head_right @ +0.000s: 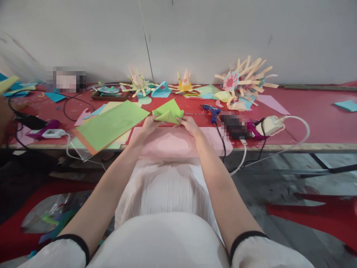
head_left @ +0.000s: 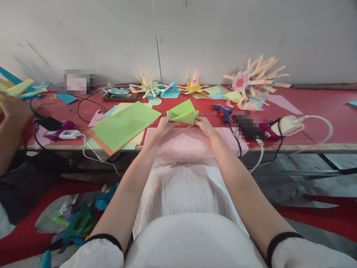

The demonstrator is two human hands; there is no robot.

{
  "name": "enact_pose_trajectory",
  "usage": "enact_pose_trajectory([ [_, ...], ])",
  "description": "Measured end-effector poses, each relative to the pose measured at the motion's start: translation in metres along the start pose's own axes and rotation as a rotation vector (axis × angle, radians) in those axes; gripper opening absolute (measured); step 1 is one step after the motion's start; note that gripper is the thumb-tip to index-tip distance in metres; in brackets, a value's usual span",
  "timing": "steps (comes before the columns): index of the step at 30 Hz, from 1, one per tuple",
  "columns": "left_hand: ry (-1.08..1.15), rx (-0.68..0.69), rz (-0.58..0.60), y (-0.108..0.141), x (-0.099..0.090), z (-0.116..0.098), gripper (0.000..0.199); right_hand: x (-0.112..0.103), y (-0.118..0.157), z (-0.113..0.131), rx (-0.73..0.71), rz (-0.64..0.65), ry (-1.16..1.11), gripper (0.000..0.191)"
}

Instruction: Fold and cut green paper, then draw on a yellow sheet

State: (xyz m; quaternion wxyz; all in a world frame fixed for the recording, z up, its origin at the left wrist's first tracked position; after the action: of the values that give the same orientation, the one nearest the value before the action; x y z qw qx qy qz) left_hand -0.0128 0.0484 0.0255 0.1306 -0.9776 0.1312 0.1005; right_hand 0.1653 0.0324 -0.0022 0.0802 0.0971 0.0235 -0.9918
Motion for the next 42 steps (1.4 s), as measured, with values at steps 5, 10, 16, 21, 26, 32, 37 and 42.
enact_pose_trajectory([
  [5,0.039,-0.011,-0.038,-0.004,-0.003,0.008,0.021,0.000,-0.002,-0.002,-0.009,0.020,0.018,0.038],
  [10,0.148,-0.013,-0.088,-0.007,-0.004,0.010,0.026,0.001,-0.002,-0.002,-0.010,0.020,0.064,0.037],
  [16,0.184,-0.112,-0.153,-0.011,-0.004,0.019,0.023,0.002,0.001,0.001,-0.003,0.023,0.125,0.037],
  [21,0.234,-0.096,-0.135,-0.012,-0.003,0.024,0.028,0.002,0.002,0.001,0.009,0.024,0.163,0.035],
  [26,0.216,-0.088,-0.106,-0.012,-0.003,0.025,0.030,0.005,0.005,0.004,0.004,0.030,0.160,0.030],
  [32,0.166,-0.036,-0.128,-0.012,-0.006,0.025,0.035,0.006,0.007,0.007,-0.018,0.044,0.130,0.026],
  [37,0.184,-0.006,-0.091,-0.011,-0.003,0.021,0.035,0.004,0.007,0.007,-0.009,0.037,0.147,0.024],
  [42,0.032,-0.065,-0.127,-0.010,-0.007,0.017,0.035,0.007,0.007,0.005,0.027,0.050,0.084,0.021],
])
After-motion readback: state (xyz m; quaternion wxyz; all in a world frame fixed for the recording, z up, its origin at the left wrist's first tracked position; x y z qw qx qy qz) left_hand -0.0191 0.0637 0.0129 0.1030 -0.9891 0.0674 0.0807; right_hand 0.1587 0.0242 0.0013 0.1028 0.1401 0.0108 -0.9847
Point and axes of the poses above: each hand's wrist, its own y-axis away from the middle knuckle, its own x-axis out of the palm, z = x × y, the point moved 6 cm from there along -y, towards the middle knuckle, and after that the axes turned 13 degrees about y, right-handed, at the moved point
